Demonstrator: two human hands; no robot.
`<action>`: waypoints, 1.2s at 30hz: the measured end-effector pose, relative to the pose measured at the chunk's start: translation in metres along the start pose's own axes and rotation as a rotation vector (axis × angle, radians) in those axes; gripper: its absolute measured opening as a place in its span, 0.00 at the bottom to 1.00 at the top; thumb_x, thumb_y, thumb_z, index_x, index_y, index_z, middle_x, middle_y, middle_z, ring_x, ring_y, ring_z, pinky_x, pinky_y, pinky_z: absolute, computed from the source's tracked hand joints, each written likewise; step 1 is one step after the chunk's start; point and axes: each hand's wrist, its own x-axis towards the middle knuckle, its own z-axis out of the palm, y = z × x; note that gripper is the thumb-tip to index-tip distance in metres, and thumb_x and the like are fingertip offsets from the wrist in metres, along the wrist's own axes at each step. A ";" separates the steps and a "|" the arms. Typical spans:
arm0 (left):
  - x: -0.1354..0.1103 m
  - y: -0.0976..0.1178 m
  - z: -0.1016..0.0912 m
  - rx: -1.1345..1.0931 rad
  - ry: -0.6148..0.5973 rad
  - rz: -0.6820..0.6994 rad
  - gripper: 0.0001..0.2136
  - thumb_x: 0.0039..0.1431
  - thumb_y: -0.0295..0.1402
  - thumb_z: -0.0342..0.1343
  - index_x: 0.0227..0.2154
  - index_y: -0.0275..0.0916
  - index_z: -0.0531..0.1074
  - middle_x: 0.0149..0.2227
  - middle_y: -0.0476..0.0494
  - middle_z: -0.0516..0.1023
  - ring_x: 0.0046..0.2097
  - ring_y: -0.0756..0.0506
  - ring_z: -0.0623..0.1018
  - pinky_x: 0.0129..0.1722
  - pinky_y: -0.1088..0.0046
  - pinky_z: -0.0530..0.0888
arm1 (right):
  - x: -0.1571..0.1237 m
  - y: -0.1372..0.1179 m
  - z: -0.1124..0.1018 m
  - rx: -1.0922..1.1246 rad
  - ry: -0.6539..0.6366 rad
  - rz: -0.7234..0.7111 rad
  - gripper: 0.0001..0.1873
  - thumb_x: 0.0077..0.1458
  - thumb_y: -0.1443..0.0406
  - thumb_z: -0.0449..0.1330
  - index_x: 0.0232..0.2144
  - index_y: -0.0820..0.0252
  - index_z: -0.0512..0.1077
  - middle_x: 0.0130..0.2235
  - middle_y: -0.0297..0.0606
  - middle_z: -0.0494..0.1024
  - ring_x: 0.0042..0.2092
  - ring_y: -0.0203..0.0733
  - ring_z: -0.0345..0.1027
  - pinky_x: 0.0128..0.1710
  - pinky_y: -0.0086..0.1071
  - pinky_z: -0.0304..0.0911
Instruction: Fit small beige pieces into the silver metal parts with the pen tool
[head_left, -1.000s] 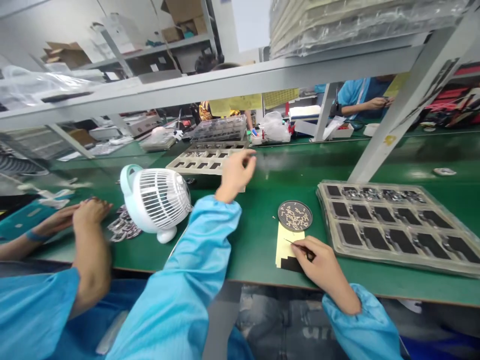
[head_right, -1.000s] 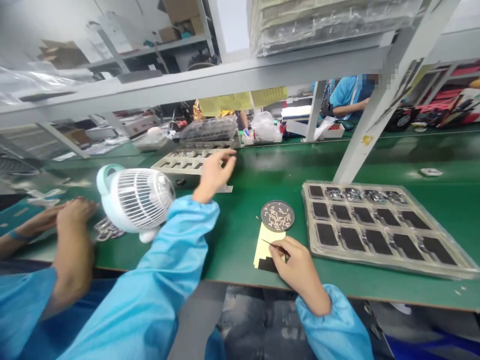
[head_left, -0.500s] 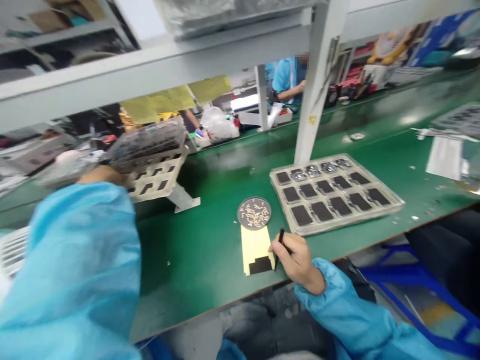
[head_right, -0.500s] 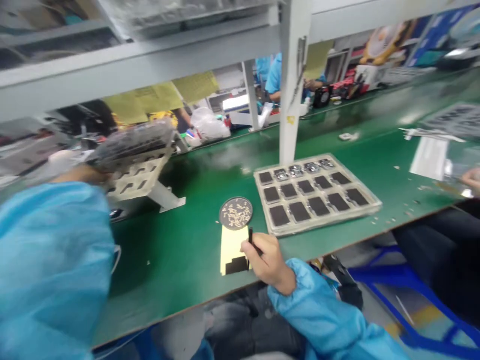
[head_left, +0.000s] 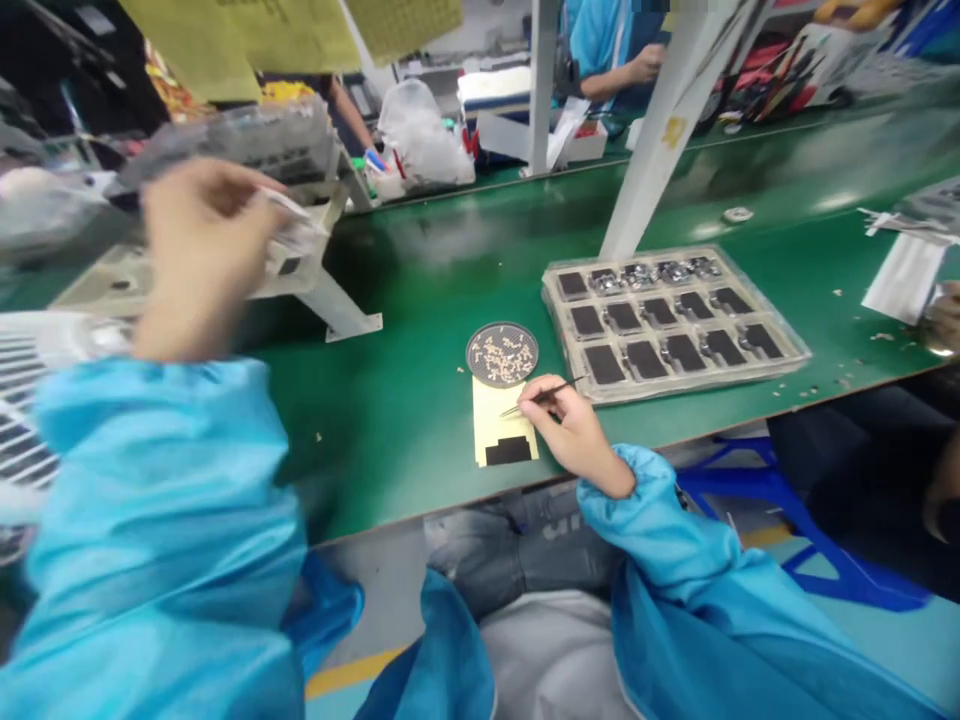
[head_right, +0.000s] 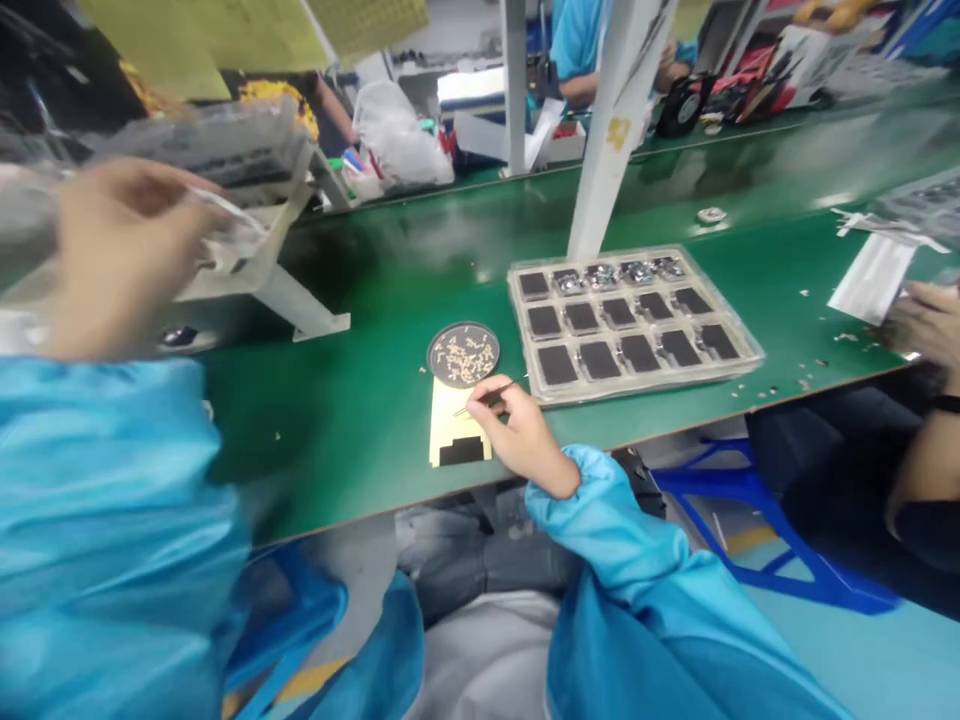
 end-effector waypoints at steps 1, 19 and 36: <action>-0.018 0.004 0.012 -0.156 -0.027 0.006 0.19 0.72 0.37 0.51 0.58 0.28 0.72 0.47 0.43 0.78 0.49 0.40 0.81 0.45 0.63 0.77 | 0.000 0.001 -0.001 0.016 -0.016 0.015 0.13 0.65 0.53 0.64 0.41 0.57 0.72 0.43 0.39 0.79 0.44 0.39 0.76 0.43 0.32 0.72; -0.127 0.008 0.140 -1.004 -0.698 -0.049 0.08 0.56 0.25 0.65 0.39 0.34 0.78 0.36 0.43 0.84 0.33 0.50 0.82 0.35 0.76 0.79 | -0.008 0.003 -0.007 -0.197 -0.131 0.026 0.16 0.61 0.52 0.70 0.42 0.56 0.75 0.40 0.37 0.82 0.42 0.43 0.80 0.45 0.36 0.75; -0.132 0.008 0.140 -0.960 -0.686 0.017 0.12 0.58 0.30 0.66 0.44 0.35 0.79 0.32 0.45 0.83 0.33 0.50 0.81 0.32 0.78 0.75 | 0.003 0.003 -0.006 -0.090 -0.195 0.085 0.14 0.65 0.54 0.67 0.41 0.55 0.71 0.37 0.36 0.81 0.35 0.39 0.80 0.37 0.33 0.76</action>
